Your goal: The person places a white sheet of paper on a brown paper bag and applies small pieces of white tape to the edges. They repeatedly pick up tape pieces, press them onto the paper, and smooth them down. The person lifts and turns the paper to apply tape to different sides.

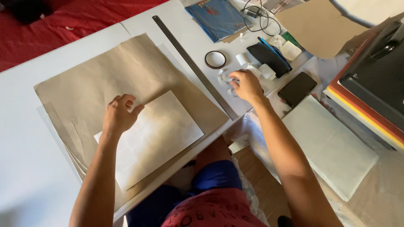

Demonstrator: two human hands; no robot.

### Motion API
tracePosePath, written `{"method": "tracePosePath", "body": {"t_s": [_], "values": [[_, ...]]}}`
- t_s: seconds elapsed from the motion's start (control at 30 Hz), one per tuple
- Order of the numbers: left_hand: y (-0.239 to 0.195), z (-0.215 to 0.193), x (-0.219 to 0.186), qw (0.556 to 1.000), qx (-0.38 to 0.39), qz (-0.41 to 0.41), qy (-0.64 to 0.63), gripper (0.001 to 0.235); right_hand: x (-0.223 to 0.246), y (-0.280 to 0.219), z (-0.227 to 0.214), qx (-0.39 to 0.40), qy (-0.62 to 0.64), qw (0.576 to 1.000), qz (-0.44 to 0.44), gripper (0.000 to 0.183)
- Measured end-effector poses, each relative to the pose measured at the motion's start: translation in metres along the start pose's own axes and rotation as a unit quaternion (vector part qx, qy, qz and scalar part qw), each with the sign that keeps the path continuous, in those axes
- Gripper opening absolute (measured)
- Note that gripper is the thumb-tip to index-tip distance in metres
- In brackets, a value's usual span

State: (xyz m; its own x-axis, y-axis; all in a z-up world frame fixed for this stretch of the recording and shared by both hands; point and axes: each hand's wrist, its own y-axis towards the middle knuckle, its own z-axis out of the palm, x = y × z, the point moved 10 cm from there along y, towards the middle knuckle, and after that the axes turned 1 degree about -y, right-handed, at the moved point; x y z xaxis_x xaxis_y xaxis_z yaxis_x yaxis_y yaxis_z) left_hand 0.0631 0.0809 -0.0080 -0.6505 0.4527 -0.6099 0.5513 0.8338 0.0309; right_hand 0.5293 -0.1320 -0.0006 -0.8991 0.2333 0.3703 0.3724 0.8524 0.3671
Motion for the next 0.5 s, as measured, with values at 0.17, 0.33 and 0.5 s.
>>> {"method": "tracePosePath", "body": {"t_s": [0.17,0.33,0.5], "values": [[-0.026,-0.017,-0.048,0.997,-0.022,0.076,-0.02,0.039,0.039,0.009,0.006,0.054,-0.188,0.978,-0.075,0.029],[-0.044,-0.016,-0.073,0.994,0.013,0.092,-0.05,0.037,0.028,0.011,0.011,0.039,-0.194,0.975,-0.098,0.025],[-0.055,-0.013,-0.094,0.99,0.021,0.117,-0.073,0.034,0.026,0.01,-0.004,-0.036,-0.13,0.983,-0.122,0.032]]}}
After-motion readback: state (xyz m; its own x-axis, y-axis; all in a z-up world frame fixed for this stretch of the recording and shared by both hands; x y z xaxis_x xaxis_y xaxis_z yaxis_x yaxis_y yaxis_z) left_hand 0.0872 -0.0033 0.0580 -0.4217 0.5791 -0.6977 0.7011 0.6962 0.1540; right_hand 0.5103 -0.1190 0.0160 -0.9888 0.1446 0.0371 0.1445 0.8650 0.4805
